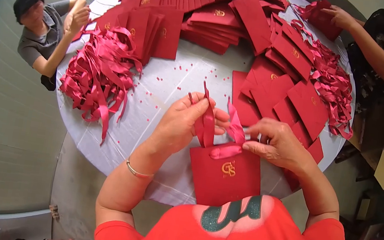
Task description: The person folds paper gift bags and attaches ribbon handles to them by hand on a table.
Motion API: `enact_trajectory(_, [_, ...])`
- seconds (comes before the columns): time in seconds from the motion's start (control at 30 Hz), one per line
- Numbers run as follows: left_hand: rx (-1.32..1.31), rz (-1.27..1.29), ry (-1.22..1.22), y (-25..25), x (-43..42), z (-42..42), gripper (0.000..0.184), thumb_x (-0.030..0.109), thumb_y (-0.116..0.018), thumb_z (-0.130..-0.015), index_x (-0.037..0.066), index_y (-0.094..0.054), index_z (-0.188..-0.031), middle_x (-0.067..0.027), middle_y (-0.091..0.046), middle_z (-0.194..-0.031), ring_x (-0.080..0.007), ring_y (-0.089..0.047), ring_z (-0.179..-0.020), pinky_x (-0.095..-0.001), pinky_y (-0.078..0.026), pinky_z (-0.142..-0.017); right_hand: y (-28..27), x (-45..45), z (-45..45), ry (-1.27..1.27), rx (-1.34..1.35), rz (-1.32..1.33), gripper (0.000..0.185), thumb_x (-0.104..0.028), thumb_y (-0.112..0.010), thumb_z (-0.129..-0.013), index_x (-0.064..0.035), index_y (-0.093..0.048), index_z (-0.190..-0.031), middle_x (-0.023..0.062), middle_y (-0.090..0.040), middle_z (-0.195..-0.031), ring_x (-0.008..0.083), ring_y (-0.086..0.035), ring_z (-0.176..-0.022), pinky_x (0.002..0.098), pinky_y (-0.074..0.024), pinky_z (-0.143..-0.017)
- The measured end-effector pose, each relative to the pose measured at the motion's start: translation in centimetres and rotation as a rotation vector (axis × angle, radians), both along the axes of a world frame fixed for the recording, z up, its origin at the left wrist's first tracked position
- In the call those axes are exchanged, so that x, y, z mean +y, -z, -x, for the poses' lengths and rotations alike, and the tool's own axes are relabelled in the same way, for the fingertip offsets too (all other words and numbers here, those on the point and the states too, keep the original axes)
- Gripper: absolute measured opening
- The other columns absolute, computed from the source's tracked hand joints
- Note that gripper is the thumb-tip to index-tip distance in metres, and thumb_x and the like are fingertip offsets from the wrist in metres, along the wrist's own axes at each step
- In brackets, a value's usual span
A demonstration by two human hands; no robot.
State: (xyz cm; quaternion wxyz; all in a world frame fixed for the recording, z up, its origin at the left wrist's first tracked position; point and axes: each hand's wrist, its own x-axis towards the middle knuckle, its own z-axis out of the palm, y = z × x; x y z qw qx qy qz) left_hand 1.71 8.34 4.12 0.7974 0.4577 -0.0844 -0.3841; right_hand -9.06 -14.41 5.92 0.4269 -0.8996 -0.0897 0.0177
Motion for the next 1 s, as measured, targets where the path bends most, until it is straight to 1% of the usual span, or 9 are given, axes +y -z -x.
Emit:
enact_trajectory(0.07, [-0.008, -0.009, -0.030, -0.5, 0.0, 0.1, 0.017, 0.018, -0.041, -0.102, 0.002, -0.047, -0.100, -0.0215, -0.065, -0.098, -0.0290, -0.068, -0.083, -0.0374, -0.058, -0.074, -1.0, 1.3, 0.4, 0.078, 0.011, 0.042, 0.028, -0.018, -0.078, -0.077, -0.0029, -0.068, -0.099, 0.0112, -0.062, -0.091, 0.0186, -0.063, -0.070, 0.0301, -0.0498, -0.061])
enact_trajectory(0.13, [-0.012, 0.008, -0.037, -0.2, 0.0, 0.0, 0.018, 0.018, -0.040, -0.102, 0.002, -0.047, -0.099, -0.0212, -0.066, -0.098, -0.0292, -0.068, -0.084, -0.0374, -0.058, -0.075, -0.8, 2.0, 0.7, 0.080, -0.223, -0.006, 0.022, -0.015, -0.077, -0.077, -0.0042, -0.069, -0.094, 0.0092, -0.061, -0.092, 0.0174, -0.063, -0.070, 0.0299, -0.0505, -0.060])
enact_trajectory(0.2, [-0.048, 0.017, -0.025, 0.3, 0.1, -0.2, 0.020, 0.019, -0.040, -0.102, 0.001, -0.050, -0.102, -0.0226, -0.065, -0.100, -0.0329, -0.067, -0.092, -0.0425, -0.058, -0.079, 0.0, 2.5, 1.0, -0.043, -0.295, -0.006, 0.018, -0.010, -0.077, -0.074, -0.0065, -0.069, -0.090, 0.0081, -0.061, -0.091, 0.0204, -0.063, -0.071, 0.0312, -0.0514, -0.061])
enact_trajectory(0.23, [-0.044, 0.019, -0.026, 0.4, 0.0, -0.1, 0.020, 0.019, -0.040, -0.102, 0.001, -0.050, -0.102, -0.0226, -0.065, -0.100, -0.0329, -0.067, -0.092, -0.0425, -0.058, -0.079, 0.3, 2.9, 1.0, -0.106, -0.361, -0.005, 0.018, -0.009, -0.076, -0.074, -0.0070, -0.069, -0.089, 0.0079, -0.061, -0.091, 0.0213, -0.063, -0.072, 0.0313, -0.0515, -0.061])
enact_trajectory(0.4, [-0.028, 0.013, -0.055, 0.2, -0.1, 0.1, 0.019, 0.018, -0.041, -0.102, 0.001, -0.050, -0.102, -0.0210, -0.065, -0.099, -0.0313, -0.068, -0.090, -0.0416, -0.058, -0.078, 0.9, 5.2, 0.7, -0.123, -0.552, 0.187, 0.023, -0.012, -0.078, -0.069, -0.0106, -0.068, -0.090, 0.0053, -0.058, -0.087, 0.0217, -0.061, -0.077, 0.0327, -0.0502, -0.061])
enact_trajectory(0.53, [-0.007, 0.057, -0.083, 0.2, -0.2, 0.4, 0.019, 0.017, -0.040, -0.102, 0.001, -0.050, -0.102, -0.0197, -0.065, -0.097, -0.0299, -0.068, -0.088, -0.0407, -0.057, -0.078, 2.2, 6.1, 0.1, -0.122, -0.590, 0.235, 0.025, -0.009, -0.079, -0.067, -0.0088, -0.070, -0.091, 0.0059, -0.061, -0.087, 0.0215, -0.061, -0.075, 0.0314, -0.0504, -0.061])
enact_trajectory(0.6, [0.006, 0.091, -0.084, 0.6, -0.3, 0.4, 0.019, 0.017, -0.040, -0.102, 0.001, -0.050, -0.102, -0.0188, -0.065, -0.096, -0.0289, -0.068, -0.086, -0.0398, -0.057, -0.077, 3.1, 6.0, -0.1, -0.172, -0.602, 0.320, 0.024, -0.013, -0.077, -0.067, -0.0095, -0.068, -0.089, 0.0060, -0.059, -0.089, 0.0229, -0.061, -0.081, 0.0341, -0.0512, -0.063])
enact_trajectory(0.7, [0.037, 0.106, -0.074, 0.5, -0.2, 0.4, 0.019, 0.017, -0.040, -0.102, 0.001, -0.050, -0.102, -0.0183, -0.065, -0.096, -0.0284, -0.067, -0.086, -0.0391, -0.057, -0.076, 3.1, 6.7, -0.6, -0.061, -0.642, 0.209, 0.022, -0.014, -0.076, -0.069, -0.0081, -0.068, -0.088, 0.0064, -0.059, -0.089, 0.0233, -0.061, -0.081, 0.0350, -0.0512, -0.063])
enact_trajectory(1.0, [0.038, 0.090, -0.087, 2.0, -0.5, -0.2, 0.017, 0.016, -0.040, -0.102, 0.002, -0.049, -0.104, -0.0170, -0.064, -0.096, -0.0281, -0.067, -0.087, -0.0397, -0.056, -0.078, 5.0, 6.6, -1.3, -0.038, -0.549, 0.194, 0.016, -0.013, -0.075, -0.071, -0.0085, -0.067, -0.084, 0.0049, -0.060, -0.083, 0.0220, -0.060, -0.075, 0.0343, -0.0510, -0.065])
